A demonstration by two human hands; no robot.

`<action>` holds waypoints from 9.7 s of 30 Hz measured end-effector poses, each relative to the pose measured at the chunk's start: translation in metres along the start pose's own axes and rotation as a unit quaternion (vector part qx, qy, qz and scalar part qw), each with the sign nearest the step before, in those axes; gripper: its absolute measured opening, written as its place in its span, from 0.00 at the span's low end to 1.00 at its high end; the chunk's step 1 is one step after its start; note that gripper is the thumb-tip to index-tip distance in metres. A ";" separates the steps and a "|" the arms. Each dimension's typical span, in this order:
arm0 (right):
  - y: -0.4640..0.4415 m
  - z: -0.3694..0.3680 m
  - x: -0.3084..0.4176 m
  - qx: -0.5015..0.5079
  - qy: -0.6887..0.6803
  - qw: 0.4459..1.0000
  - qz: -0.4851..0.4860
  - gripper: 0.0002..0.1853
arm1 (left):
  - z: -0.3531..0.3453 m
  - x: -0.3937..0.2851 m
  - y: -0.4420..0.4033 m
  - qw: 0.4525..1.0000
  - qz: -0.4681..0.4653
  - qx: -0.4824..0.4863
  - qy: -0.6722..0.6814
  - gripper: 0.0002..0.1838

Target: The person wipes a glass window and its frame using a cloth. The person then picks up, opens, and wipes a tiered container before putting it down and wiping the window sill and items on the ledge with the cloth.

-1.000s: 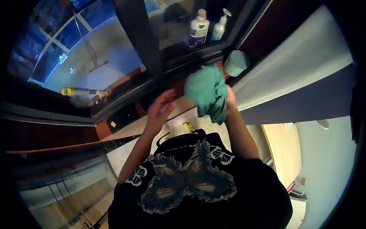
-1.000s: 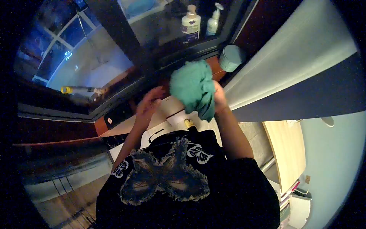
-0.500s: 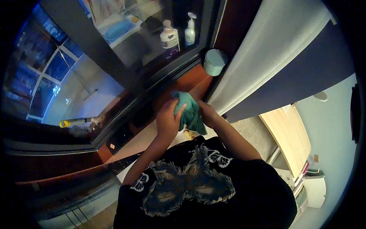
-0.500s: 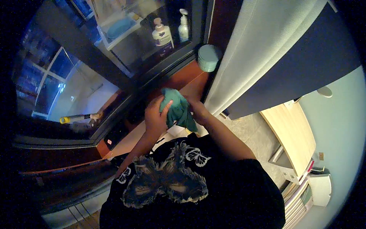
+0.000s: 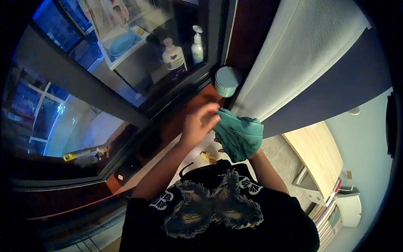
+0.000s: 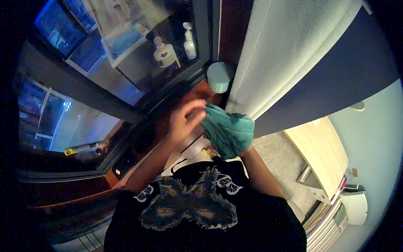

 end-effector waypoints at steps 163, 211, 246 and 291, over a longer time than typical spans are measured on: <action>-0.040 -0.096 0.141 -0.154 0.719 0.673 0.081 0.59 | 0.007 -0.022 -0.016 0.953 -0.076 -0.285 -0.064 0.63; -0.027 -0.134 0.089 -0.138 0.755 0.608 0.205 0.57 | 0.007 -0.017 0.003 0.955 -0.084 -0.284 -0.005 0.58; -0.018 -0.181 0.090 -0.217 0.797 0.481 0.295 0.45 | -0.013 -0.017 0.010 0.942 -0.071 -0.321 -0.072 0.59; -0.036 -0.212 0.105 -0.012 0.961 0.236 0.142 0.32 | 0.015 -0.023 0.012 0.987 -0.039 -0.152 0.014 0.58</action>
Point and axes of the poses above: each hand's wrist, its own y-axis away from the middle knuckle, its own z-axis out of the back of the hand, x = y × z, the point moved 5 cm from there along -y, towards the middle knuckle, and after that the axes turned 5 degrees about x, right-handed, at the moved point
